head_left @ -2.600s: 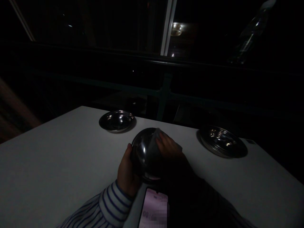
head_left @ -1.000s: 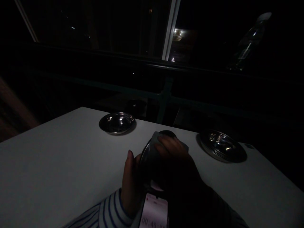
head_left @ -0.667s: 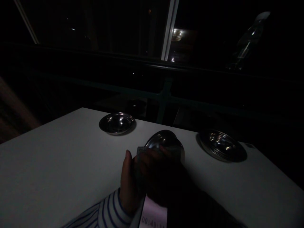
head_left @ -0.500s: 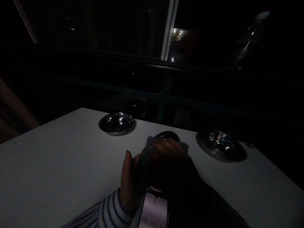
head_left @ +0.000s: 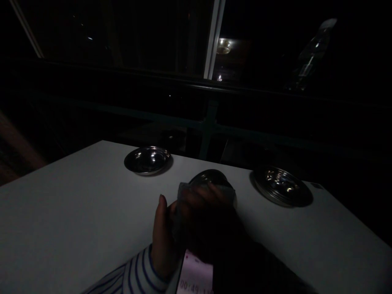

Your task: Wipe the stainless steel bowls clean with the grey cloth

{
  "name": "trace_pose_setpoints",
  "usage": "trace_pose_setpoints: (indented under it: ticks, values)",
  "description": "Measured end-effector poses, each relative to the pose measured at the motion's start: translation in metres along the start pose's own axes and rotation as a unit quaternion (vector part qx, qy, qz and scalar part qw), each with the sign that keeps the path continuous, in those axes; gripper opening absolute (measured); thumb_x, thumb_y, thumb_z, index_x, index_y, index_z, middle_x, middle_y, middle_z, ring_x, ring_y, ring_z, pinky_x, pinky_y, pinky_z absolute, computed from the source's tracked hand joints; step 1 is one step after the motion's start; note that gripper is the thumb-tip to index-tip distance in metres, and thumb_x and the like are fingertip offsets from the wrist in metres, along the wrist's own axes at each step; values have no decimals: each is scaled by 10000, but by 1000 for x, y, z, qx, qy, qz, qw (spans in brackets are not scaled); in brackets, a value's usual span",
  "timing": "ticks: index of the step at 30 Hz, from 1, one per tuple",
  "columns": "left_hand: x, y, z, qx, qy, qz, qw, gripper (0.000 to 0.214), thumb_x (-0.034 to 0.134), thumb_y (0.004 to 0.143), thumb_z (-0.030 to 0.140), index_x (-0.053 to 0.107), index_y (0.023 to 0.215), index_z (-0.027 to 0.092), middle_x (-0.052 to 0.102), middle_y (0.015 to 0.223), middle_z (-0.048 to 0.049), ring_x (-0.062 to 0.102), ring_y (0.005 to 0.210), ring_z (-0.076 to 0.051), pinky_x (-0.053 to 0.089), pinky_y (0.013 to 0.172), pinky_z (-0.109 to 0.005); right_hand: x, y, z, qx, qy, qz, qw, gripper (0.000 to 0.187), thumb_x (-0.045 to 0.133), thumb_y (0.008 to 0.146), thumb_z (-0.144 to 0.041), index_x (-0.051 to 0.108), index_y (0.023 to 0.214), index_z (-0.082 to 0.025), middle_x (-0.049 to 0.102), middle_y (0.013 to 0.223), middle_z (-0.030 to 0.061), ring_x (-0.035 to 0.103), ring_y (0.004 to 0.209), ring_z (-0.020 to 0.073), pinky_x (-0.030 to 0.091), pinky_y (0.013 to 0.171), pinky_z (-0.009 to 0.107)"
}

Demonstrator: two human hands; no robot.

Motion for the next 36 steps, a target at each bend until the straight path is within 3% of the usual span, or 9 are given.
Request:
trace_pose_setpoints:
  ticks: [4,8,11,15,21,25,29,33,36]
  values:
    - [-6,5,2,-4,-8,16,1000,415,517,759,515,638,589,157,592,491,-16,622,596,-194,480,650,-314,8,-5,-9,-48,11,-11,999,396,356,870,-256,487,1214,-109,526,1257,62,340,1247,218,158,1103,420]
    - [-7,5,2,-11,0,13,1000,416,515,764,514,640,608,149,572,463,-6,573,491,-160,463,591,-296,6,-5,-5,-39,16,-4,999,376,379,860,-292,512,1175,-135,540,1238,53,368,1230,208,192,1094,417]
    - [-4,3,2,2,27,20,999,432,479,787,508,655,632,145,556,430,-2,553,453,-159,455,565,-296,-1,-1,6,2,-3,24,1000,364,438,847,-345,521,1147,-157,562,1196,74,409,1196,217,271,1052,429]
    - [0,0,3,3,44,24,999,443,441,812,491,676,672,142,611,504,-26,633,622,-210,474,671,-321,-13,-1,36,87,29,36,995,311,407,878,-355,551,1086,-172,575,1168,97,479,1122,225,418,929,398]
    - [-3,4,6,29,50,38,998,449,450,812,483,701,666,141,658,566,-45,648,674,-217,476,742,-332,-16,-16,73,173,136,34,975,345,308,912,-207,475,1209,-153,563,1193,103,493,1129,186,429,952,389]
    - [-4,5,2,16,25,59,998,406,458,821,435,703,675,146,674,591,-38,657,725,-220,467,793,-338,-14,-13,65,154,140,41,977,351,318,904,-191,459,1220,-134,535,1226,117,454,1172,192,396,984,407]
    - [0,1,0,-16,10,39,999,446,428,828,452,711,718,126,675,587,-56,658,771,-255,465,797,-369,-13,-6,51,127,111,33,985,336,333,907,-236,482,1188,-128,534,1226,119,437,1180,201,383,985,404]
    - [1,-1,-1,6,10,27,1000,404,453,825,439,696,665,158,669,582,-35,655,733,-224,472,765,-334,-11,-2,38,95,63,39,993,336,407,879,-367,525,1123,-168,555,1200,99,436,1172,232,389,958,422]
    - [-1,0,-1,9,8,14,1000,402,467,810,465,689,690,153,667,601,-35,647,697,-216,479,722,-326,-6,-1,22,46,32,31,998,333,425,862,-385,546,1096,-182,580,1170,71,436,1176,234,313,1024,448]
Point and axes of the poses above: each hand's wrist, its own y-axis towards the middle knuckle, its own x-axis out of the palm, z = x × y, the point moved 2 cm from there along y, towards the middle knuckle
